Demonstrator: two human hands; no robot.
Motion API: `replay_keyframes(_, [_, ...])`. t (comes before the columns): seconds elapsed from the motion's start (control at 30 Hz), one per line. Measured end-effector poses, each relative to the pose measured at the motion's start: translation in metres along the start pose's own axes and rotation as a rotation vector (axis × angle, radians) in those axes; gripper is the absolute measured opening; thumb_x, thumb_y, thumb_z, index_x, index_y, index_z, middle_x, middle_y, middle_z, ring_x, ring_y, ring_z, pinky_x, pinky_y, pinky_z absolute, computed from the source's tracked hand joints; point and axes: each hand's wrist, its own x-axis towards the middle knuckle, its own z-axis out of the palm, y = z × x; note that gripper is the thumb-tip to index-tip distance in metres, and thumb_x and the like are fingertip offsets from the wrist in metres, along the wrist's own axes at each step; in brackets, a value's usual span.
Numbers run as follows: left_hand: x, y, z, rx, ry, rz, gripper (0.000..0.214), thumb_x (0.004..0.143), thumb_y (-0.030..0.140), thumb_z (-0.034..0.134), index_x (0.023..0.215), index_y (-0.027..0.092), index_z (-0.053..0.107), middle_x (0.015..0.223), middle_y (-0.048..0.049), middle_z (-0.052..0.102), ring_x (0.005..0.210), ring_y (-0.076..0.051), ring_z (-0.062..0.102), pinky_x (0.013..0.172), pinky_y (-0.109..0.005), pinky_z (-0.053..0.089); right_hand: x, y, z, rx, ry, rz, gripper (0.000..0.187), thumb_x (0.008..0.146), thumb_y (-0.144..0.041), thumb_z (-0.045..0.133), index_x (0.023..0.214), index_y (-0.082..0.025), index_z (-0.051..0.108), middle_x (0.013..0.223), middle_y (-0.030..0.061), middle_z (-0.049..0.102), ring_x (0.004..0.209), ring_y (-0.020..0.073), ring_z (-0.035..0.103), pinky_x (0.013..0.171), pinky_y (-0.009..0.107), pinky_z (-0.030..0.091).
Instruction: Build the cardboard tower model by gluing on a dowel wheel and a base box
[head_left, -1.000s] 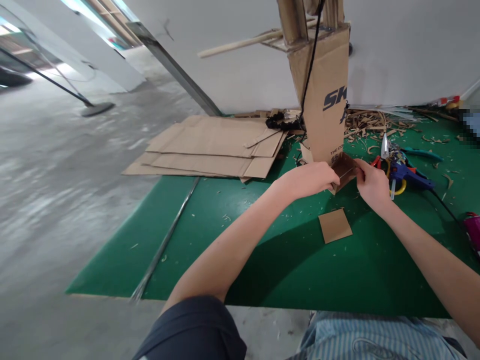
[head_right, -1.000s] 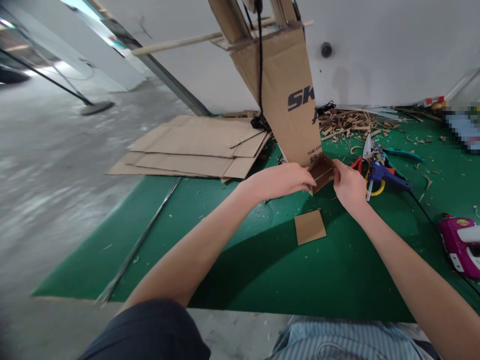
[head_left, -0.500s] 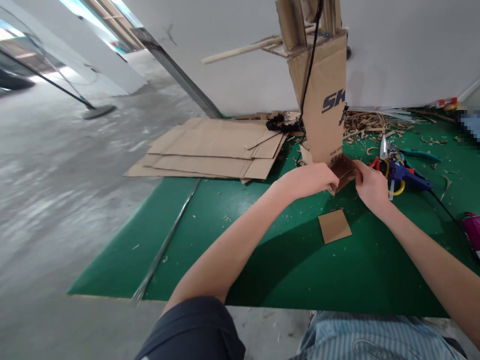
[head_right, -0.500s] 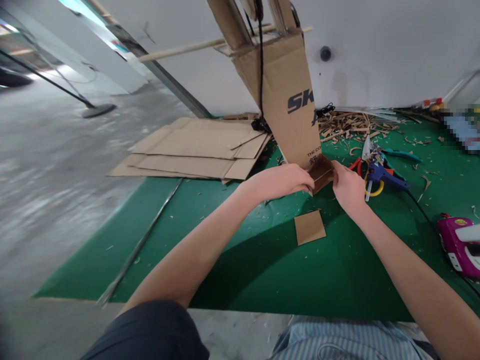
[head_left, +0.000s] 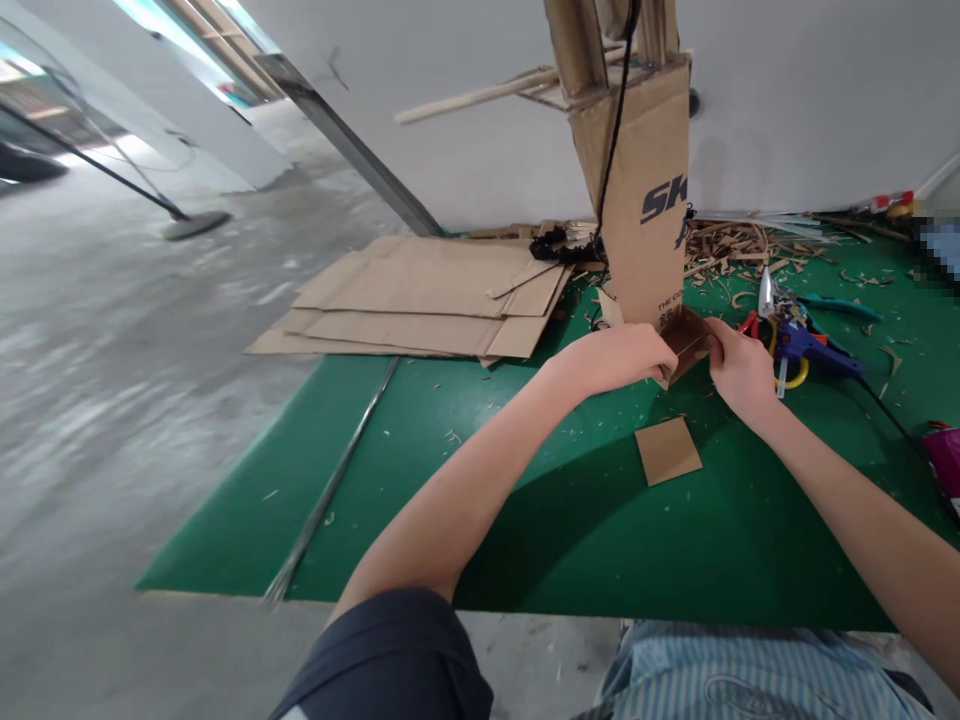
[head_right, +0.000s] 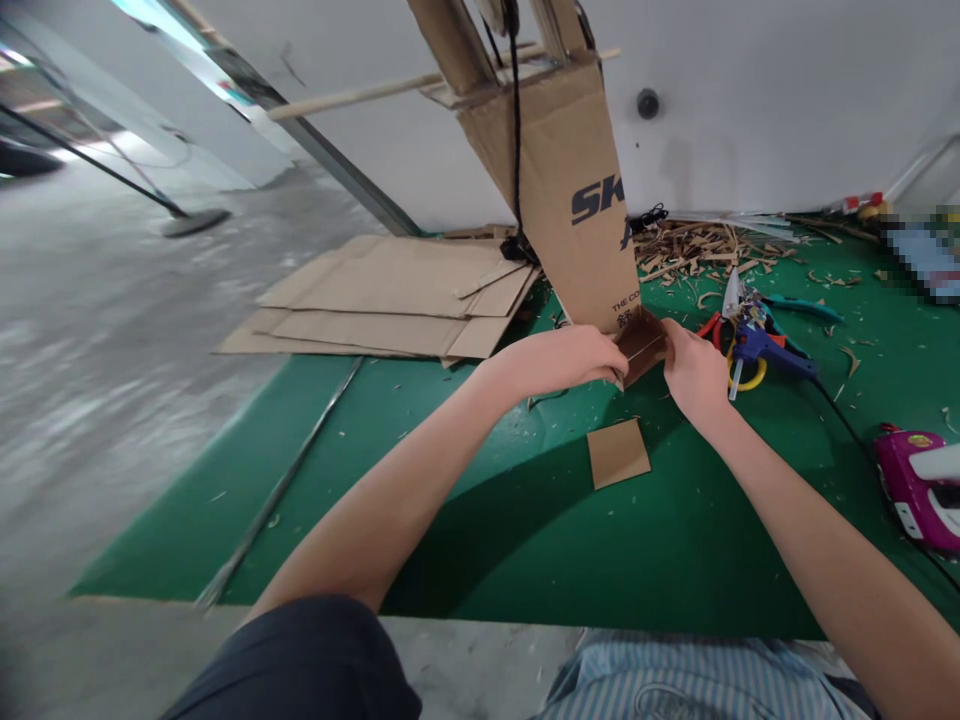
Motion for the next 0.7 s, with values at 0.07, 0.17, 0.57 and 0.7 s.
replay_keyframes(0.07, [-0.0001, 0.0001, -0.0005, 0.001, 0.002, 0.007, 0.026, 0.090, 0.018, 0.052, 0.086, 0.022, 0.077, 0.078, -0.0026, 0.075, 0.064, -0.012, 0.063, 0.059, -0.025, 0.037, 0.0001, 0.0000, 0.0002, 0.000, -0.006, 0.003, 0.039, 0.098, -0.020, 0.040, 0.128, -0.022, 0.065, 0.098, 0.0097, 0.077, 0.078, 0.0250, 0.069, 0.058, 0.030, 0.031])
replay_keyframes(0.17, [-0.0004, 0.0016, -0.0016, -0.001, -0.015, -0.009, 0.026, 0.090, 0.017, 0.052, 0.085, 0.022, 0.078, 0.078, -0.0030, 0.075, 0.064, -0.013, 0.063, 0.061, -0.026, 0.037, 0.0003, 0.0004, 0.0011, 0.004, -0.003, 0.004, 0.040, 0.098, -0.020, 0.039, 0.128, -0.021, 0.064, 0.098, 0.0108, 0.077, 0.079, 0.0252, 0.068, 0.059, 0.031, 0.033])
replay_keyframes(0.57, [-0.0010, 0.0022, 0.0004, -0.003, 0.002, -0.008, 0.029, 0.091, 0.016, 0.048, 0.084, 0.021, 0.076, 0.077, -0.0028, 0.074, 0.068, -0.014, 0.064, 0.060, -0.025, 0.037, 0.0016, 0.0019, 0.0016, 0.015, -0.009, -0.002, 0.040, 0.098, -0.022, 0.038, 0.127, -0.021, 0.065, 0.094, 0.0114, 0.076, 0.077, 0.0250, 0.068, 0.059, 0.031, 0.034])
replay_keyframes(0.7, [-0.0007, 0.0027, 0.0001, -0.012, -0.021, -0.023, 0.028, 0.091, 0.016, 0.049, 0.083, 0.021, 0.075, 0.080, -0.0035, 0.075, 0.070, -0.014, 0.065, 0.060, -0.025, 0.036, 0.0014, 0.0013, 0.0010, -0.006, -0.007, -0.001, 0.041, 0.098, -0.022, 0.037, 0.126, -0.021, 0.066, 0.091, 0.0108, 0.076, 0.075, 0.0249, 0.067, 0.057, 0.031, 0.032])
